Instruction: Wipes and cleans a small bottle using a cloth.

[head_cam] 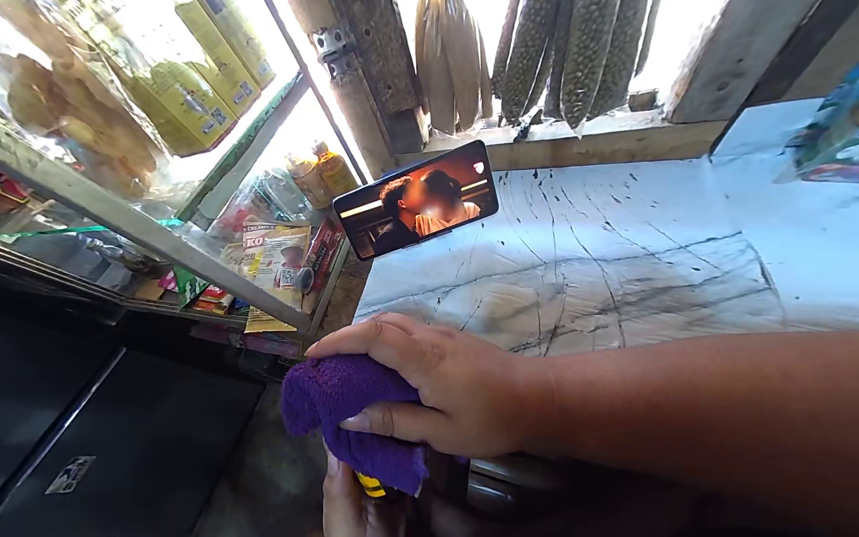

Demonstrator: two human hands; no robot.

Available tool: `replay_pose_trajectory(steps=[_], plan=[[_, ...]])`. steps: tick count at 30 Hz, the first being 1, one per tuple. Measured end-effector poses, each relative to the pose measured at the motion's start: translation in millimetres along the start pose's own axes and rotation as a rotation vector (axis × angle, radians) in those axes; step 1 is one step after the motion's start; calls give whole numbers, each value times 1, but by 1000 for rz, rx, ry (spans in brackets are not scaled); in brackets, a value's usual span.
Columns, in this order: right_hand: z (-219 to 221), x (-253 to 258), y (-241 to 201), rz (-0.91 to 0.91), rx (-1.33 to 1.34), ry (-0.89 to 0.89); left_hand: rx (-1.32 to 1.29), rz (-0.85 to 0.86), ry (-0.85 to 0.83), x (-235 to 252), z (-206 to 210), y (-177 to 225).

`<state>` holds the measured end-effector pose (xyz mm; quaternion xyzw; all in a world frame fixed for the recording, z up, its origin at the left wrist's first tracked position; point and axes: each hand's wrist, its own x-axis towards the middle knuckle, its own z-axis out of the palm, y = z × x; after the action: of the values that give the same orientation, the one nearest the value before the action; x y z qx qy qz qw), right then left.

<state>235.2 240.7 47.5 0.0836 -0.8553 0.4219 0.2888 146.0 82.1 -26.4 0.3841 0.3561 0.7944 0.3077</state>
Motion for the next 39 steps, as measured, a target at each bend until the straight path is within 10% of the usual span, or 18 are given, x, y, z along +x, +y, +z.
replay_pose_trajectory(steps=[33, 39], plan=[[0, 1, -1, -32, -26, -18, -27, 61, 130, 8, 2, 0], [-7, 4, -8, 149, 42, 27, -6, -44, -48, 11, 2, 0]])
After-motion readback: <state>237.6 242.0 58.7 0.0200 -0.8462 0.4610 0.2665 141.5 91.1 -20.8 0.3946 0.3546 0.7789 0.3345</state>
